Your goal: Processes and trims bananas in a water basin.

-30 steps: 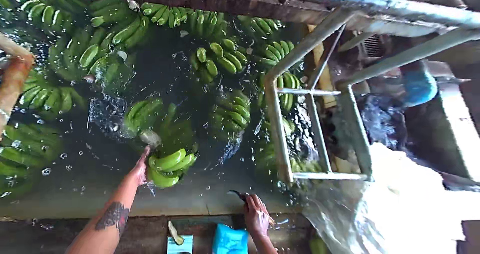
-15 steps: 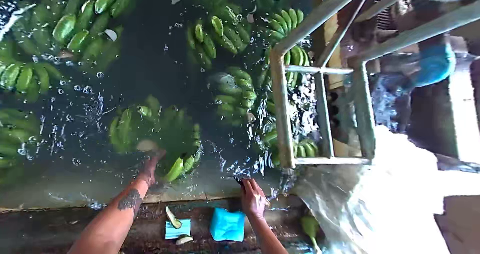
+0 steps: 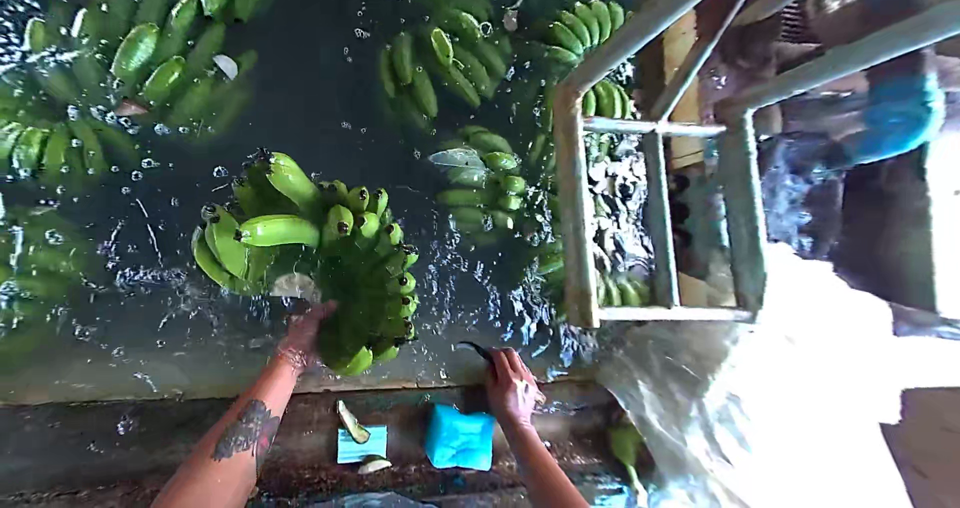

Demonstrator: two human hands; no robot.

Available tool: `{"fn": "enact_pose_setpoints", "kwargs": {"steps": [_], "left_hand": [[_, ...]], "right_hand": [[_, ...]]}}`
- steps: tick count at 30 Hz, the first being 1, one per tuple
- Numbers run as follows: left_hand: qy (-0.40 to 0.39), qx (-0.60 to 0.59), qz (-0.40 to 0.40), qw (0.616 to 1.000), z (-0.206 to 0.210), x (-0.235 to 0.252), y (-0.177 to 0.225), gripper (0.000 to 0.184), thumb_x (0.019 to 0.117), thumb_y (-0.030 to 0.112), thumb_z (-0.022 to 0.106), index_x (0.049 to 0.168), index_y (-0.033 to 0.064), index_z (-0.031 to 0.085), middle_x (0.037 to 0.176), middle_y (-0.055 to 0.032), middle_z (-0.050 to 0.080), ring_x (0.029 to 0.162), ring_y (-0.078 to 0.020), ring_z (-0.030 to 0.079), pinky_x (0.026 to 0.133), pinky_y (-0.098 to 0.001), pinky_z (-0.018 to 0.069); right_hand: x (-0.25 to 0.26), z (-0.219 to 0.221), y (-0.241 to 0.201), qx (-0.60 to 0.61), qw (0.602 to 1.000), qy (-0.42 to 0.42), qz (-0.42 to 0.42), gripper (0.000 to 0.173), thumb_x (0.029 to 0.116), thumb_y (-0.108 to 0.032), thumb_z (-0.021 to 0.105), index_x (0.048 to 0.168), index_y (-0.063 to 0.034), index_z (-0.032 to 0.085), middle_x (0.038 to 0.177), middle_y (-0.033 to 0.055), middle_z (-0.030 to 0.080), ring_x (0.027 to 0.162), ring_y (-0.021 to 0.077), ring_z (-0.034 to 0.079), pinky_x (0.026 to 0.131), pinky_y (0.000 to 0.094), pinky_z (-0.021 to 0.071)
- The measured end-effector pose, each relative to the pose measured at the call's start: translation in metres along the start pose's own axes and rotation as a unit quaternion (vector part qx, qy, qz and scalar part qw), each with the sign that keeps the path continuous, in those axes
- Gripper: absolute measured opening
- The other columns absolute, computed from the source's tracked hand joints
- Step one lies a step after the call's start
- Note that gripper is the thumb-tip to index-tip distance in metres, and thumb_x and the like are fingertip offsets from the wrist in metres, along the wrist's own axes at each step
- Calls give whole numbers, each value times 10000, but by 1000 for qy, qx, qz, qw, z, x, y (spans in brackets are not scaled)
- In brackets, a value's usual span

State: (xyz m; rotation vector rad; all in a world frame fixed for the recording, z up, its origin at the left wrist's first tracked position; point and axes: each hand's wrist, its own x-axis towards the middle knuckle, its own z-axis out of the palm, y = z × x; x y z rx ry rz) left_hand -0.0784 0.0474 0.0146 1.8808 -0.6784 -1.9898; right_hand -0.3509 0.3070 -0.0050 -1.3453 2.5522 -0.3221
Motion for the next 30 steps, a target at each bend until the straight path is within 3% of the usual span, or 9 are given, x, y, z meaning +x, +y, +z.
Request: {"fn": "enact_pose_setpoints", "kwargs": {"steps": [5, 9, 12, 15, 17, 20, 23, 26, 30], "left_hand": [[5, 49, 47, 998, 0, 13, -3, 568, 962, 214, 678, 1433, -8, 454, 1262, -186, 628, 1103, -222, 647, 932, -417, 562], [27, -22, 61, 997, 17, 20, -12, 478, 973, 162, 667, 1374, -27, 490, 1164, -191, 662, 1015, -235, 684, 870, -429, 592], [14, -67, 33, 997, 33, 19, -16, 468, 1014, 205, 631, 1398, -16, 480, 1224, -196, 648, 1088, -256, 666, 928, -450, 573], [-89, -122, 24, 988, 27, 5, -21, 438, 1116, 324, 361, 1413, 16, 453, 1260, -133, 622, 1129, -205, 625, 960, -395, 536], [-66, -167, 13, 984, 19, -11, -18, 626, 1100, 512, 183, 1462, 47, 393, 1291, -132, 601, 1134, -217, 617, 945, -413, 533], [115, -193, 38, 974, -4, -15, -6, 677, 1072, 568, 326, 1590, 137, 260, 1546, -154, 426, 1359, -287, 489, 1063, -531, 465], [158, -135, 102, 973, -37, 17, 4, 706, 1060, 443, 490, 1633, 197, 159, 1617, -125, 343, 1435, -279, 415, 1120, -515, 421], [161, -75, 117, 977, -57, 40, 16, 729, 1013, 405, 614, 1607, 193, 248, 1541, -148, 452, 1370, -299, 502, 1066, -539, 480], [158, -21, 57, 986, -63, 34, 29, 694, 1000, 541, 569, 1531, 127, 402, 1532, -143, 462, 1386, -307, 470, 1090, -552, 433]], "right_hand": [[0, 0, 0, -5, 1000, -14, 9, 232, 899, -61, 590, 1046, 15, 752, 1050, 241, 722, 962, 443, 709, 813, 615, 555], [-1, 0, 0, -12, 1000, -17, 12, 243, 879, -30, 596, 1062, 18, 748, 1060, 257, 712, 966, 456, 703, 821, 629, 546], [-2, 0, 0, -18, 1000, -15, 15, 225, 889, -39, 586, 1032, 51, 736, 1073, 282, 705, 992, 476, 699, 847, 641, 543], [-1, -2, -1, -7, 999, -25, 21, 246, 900, -41, 592, 1085, 10, 746, 1085, 250, 714, 1002, 453, 699, 851, 626, 543], [-1, -2, 1, 0, 999, -26, 19, 246, 894, -30, 609, 1094, 11, 746, 1084, 251, 714, 993, 458, 698, 842, 625, 544], [-1, -3, 0, 3, 999, -33, 24, 243, 908, -38, 609, 1106, -4, 746, 1097, 241, 714, 1019, 444, 697, 865, 618, 544], [-1, -2, 0, 2, 999, -33, 28, 253, 914, -40, 600, 1118, -28, 749, 1100, 224, 719, 1031, 424, 698, 875, 597, 546], [-2, 0, 1, -4, 999, -26, 24, 260, 925, -54, 583, 1120, -55, 755, 1086, 194, 726, 1011, 392, 709, 867, 570, 558], [1, -5, -2, 3, 998, -55, 40, 267, 946, -59, 559, 1135, -43, 748, 1125, 208, 716, 1053, 401, 696, 906, 578, 542]]}}
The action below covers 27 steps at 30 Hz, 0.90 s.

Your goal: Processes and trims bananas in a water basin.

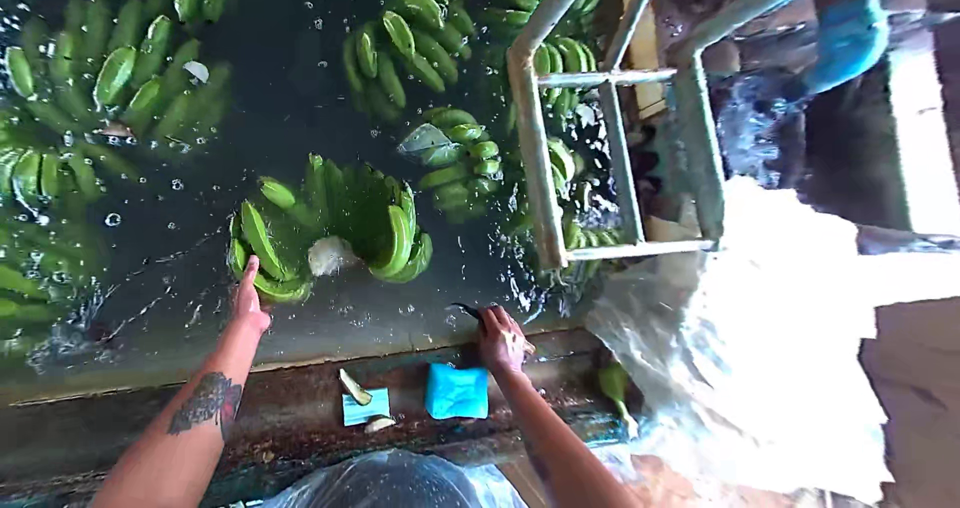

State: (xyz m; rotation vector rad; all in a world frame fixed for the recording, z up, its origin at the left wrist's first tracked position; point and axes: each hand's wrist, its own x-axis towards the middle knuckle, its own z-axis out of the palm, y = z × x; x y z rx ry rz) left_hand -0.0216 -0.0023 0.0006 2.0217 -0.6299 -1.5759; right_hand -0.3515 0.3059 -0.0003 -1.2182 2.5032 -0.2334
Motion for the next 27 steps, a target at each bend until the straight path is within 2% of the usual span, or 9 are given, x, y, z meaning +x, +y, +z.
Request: {"fn": "enact_pose_setpoints", "kwargs": {"steps": [3, 6, 10, 13, 14, 17, 20, 24, 27], "left_hand": [[-66, 79, -22, 994, -11, -11, 9, 631, 1027, 429, 570, 1541, 123, 371, 1479, -189, 488, 1258, -342, 564, 954, -537, 525], [-102, 134, -43, 985, -8, -33, 24, 640, 1022, 295, 586, 1577, 196, 286, 1420, -220, 513, 1132, -374, 616, 819, -546, 560], [-85, 118, -73, 987, 8, -75, 42, 639, 1009, 312, 597, 1568, 220, 302, 1441, -229, 489, 1149, -417, 607, 798, -581, 563], [-82, 115, -108, 984, 14, -100, 55, 567, 1009, 364, 580, 1514, 191, 387, 1406, -217, 517, 1126, -396, 621, 800, -558, 568], [-85, 117, -117, 983, 13, -105, 58, 554, 1007, 375, 574, 1500, 188, 403, 1391, -213, 530, 1113, -390, 630, 795, -550, 574], [-93, 116, -136, 980, 11, -121, 63, 533, 1022, 381, 542, 1496, 184, 400, 1379, -208, 542, 1108, -387, 637, 794, -548, 577], [-95, 110, -142, 979, 10, -136, 58, 518, 1036, 362, 512, 1501, 168, 392, 1391, -204, 540, 1131, -387, 632, 812, -552, 576], [-83, 79, -124, 986, 10, -152, 39, 516, 1040, 306, 524, 1512, 154, 382, 1385, -199, 553, 1120, -388, 646, 790, -562, 587], [-63, 56, -120, 989, 12, -158, 20, 632, 1019, 238, 560, 1578, 191, 269, 1436, -203, 510, 1145, -402, 633, 776, -578, 591]], "right_hand": [[9, -17, -11, 29, 994, -83, 60, 278, 980, -79, 563, 1201, -44, 728, 1227, 215, 684, 1142, 406, 661, 958, 588, 518], [19, -34, -32, 116, 986, -93, 76, 334, 1003, -149, 620, 1310, -37, 690, 1254, 229, 679, 1189, 406, 642, 1021, 588, 494], [38, -52, -91, 125, 956, -244, 110, 432, 1060, -368, 548, 1440, -168, 602, 1218, 194, 710, 1137, 404, 669, 970, 639, 495], [49, -43, -121, 185, 915, -336, 124, 508, 1070, -226, 522, 1538, -68, 402, 1301, 261, 630, 1174, 413, 640, 1008, 593, 493], [50, -37, -127, 208, 908, -343, 123, 491, 1072, -176, 500, 1527, -30, 390, 1288, 268, 630, 1148, 397, 655, 1000, 562, 510], [51, -22, -137, 309, 882, -326, 145, 414, 1080, -154, 477, 1459, 8, 440, 1100, 211, 662, 874, 275, 694, 821, 440, 583], [49, -21, -148, 420, 830, -292, 223, 352, 1088, -132, 477, 1405, 22, 473, 929, 129, 611, 656, 156, 610, 629, 313, 554], [40, -24, -164, 581, 704, -241, 328, 265, 1097, -111, 457, 1305, 51, 495, 806, 76, 551, 558, 112, 552, 528, 247, 523], [33, -24, -176, 618, 659, -213, 372, 246, 1092, -103, 473, 1283, 50, 487, 808, 84, 554, 560, 127, 568, 525, 261, 540]]}}
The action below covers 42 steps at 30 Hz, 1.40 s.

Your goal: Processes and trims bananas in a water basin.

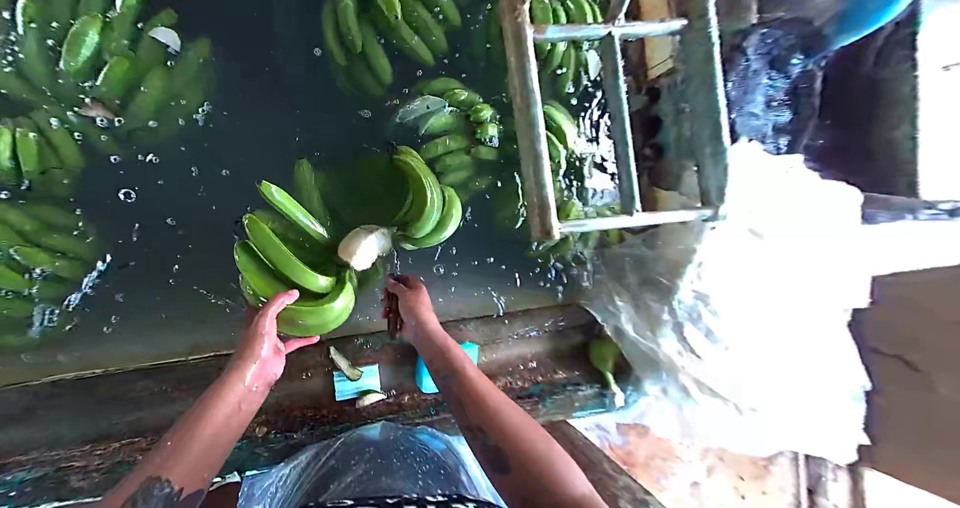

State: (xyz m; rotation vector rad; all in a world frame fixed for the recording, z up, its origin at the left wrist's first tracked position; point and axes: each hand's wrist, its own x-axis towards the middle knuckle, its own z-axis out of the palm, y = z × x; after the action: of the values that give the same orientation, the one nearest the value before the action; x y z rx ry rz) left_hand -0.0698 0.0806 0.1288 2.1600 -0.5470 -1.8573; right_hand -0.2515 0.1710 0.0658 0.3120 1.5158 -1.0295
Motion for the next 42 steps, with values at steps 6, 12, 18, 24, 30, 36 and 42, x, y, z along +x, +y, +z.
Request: {"fn": "enact_pose_setpoints", "kwargs": {"steps": [6, 12, 18, 24, 30, 36, 42], "left_hand": [[4, -22, 11, 1000, 10, -7, -25, 787, 981, 191, 631, 1608, 236, 158, 1429, -230, 495, 1093, -420, 650, 731, -565, 600], [0, -25, -27, 999, 12, -8, -21, 772, 1000, 246, 603, 1616, 277, 138, 1490, -205, 457, 1187, -422, 607, 799, -587, 581], [-9, -35, -54, 998, 16, -8, -18, 661, 1013, 277, 575, 1584, 240, 246, 1458, -192, 496, 1180, -411, 617, 819, -585, 583], [0, -32, -57, 998, 32, -14, -20, 626, 1024, 265, 566, 1572, 206, 270, 1410, -217, 522, 1113, -412, 638, 773, -560, 586], [13, -69, -23, 997, 33, 7, -16, 532, 1046, 279, 517, 1530, 135, 350, 1379, -234, 541, 1076, -418, 648, 757, -590, 583], [11, -63, 19, 998, 26, 4, -28, 579, 1035, 222, 566, 1540, 108, 307, 1351, -261, 546, 1039, -432, 662, 722, -588, 594], [60, 52, 259, 963, 37, 28, -60, 1120, 819, 168, 790, 1631, 59, 26, 1526, -351, 366, 1284, -502, 512, 937, -631, 522]], "right_hand": [[15, 1, 18, 62, 998, 1, -14, 197, 1075, -57, 492, 1244, 34, 443, 815, 103, 566, 583, 157, 609, 559, 297, 580], [28, 10, 30, 147, 988, 21, -49, 241, 1067, -35, 499, 1289, 36, 437, 847, 100, 570, 589, 139, 597, 558, 281, 569], [46, 15, 31, 124, 984, 62, -109, 286, 1135, -224, 369, 1207, 15, 508, 732, 57, 555, 542, 120, 540, 509, 273, 510], [90, -9, -14, -318, 919, 127, -196, 379, 1112, -251, 427, 1239, 11, 669, 1109, 234, 714, 1055, 362, 690, 969, 559, 520], [44, -31, -32, -412, 880, -108, -210, 397, 1112, -218, 371, 1201, 66, 635, 929, 193, 665, 802, 270, 656, 774, 453, 564], [-4, -14, -128, -528, 772, 123, -333, 680, 936, -516, 702, 1367, -7, 568, 1274, 265, 632, 1020, 408, 696, 873, 583, 553], [72, -11, -125, -531, 810, 146, -203, 749, 931, -360, 729, 1546, -74, 413, 1274, 271, 659, 1170, 453, 650, 983, 637, 516]]}}
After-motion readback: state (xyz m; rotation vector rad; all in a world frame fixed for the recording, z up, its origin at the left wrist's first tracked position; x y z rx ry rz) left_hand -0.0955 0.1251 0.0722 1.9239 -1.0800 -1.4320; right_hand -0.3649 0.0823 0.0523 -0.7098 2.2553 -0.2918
